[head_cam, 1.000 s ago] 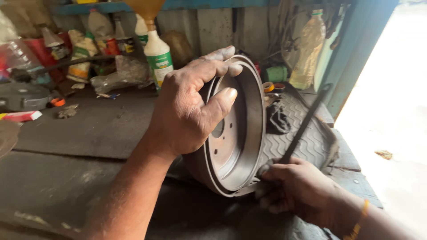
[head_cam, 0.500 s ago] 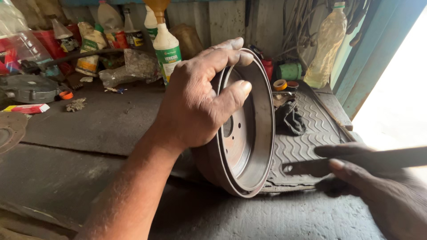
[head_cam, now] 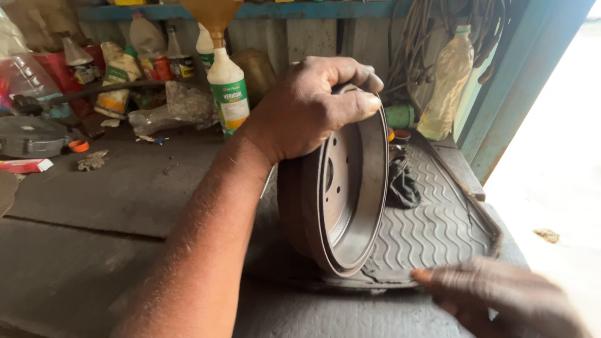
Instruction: The person cleans a brake drum by hand using a cloth and a thin metal tool, wiping the interior and exterior surfaces and scraping debris from the center holes.
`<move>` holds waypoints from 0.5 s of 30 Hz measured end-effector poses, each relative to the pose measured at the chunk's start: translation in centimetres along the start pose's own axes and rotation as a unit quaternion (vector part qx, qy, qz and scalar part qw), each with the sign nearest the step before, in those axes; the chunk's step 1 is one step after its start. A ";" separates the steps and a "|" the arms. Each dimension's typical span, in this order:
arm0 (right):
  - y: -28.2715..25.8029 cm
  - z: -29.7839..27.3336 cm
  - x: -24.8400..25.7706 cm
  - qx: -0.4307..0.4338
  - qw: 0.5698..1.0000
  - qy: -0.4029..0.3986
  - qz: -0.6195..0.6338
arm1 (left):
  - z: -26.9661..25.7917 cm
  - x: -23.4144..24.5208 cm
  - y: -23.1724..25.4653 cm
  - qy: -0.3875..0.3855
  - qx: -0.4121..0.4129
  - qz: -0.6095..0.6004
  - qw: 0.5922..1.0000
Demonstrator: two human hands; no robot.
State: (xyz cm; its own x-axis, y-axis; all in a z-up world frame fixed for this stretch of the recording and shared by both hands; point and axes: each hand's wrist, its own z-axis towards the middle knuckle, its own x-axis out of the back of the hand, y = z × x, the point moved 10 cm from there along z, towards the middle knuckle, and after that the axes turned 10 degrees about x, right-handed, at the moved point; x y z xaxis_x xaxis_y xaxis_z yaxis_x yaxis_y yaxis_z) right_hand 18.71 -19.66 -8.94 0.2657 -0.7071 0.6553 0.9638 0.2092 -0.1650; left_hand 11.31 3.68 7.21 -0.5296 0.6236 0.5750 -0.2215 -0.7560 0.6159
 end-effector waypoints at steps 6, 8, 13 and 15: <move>-2.5 2.9 -1.5 0.066 0.994 -0.084 0.036 | 0.8 -0.1 -0.1 0.026 -0.016 0.039 0.999; -4.1 4.0 -1.8 0.113 0.989 -0.064 0.064 | 1.2 -0.2 -0.4 0.026 -0.008 0.035 0.999; -5.6 5.3 -2.8 0.113 0.989 -0.052 0.085 | 1.1 -0.2 -0.2 0.029 -0.037 0.038 0.998; -5.0 5.4 -3.6 0.097 0.984 -0.075 0.126 | 1.0 0.0 -0.1 0.026 -0.052 0.033 0.998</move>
State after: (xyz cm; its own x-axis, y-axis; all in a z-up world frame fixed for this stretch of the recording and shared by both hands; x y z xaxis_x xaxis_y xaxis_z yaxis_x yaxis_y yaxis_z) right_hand 12.78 -14.51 -6.48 0.4766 -0.5111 0.7153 0.8412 0.5015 -0.2022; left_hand 12.20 3.96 7.65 -0.5872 0.5623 0.5823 -0.2662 -0.8135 0.5171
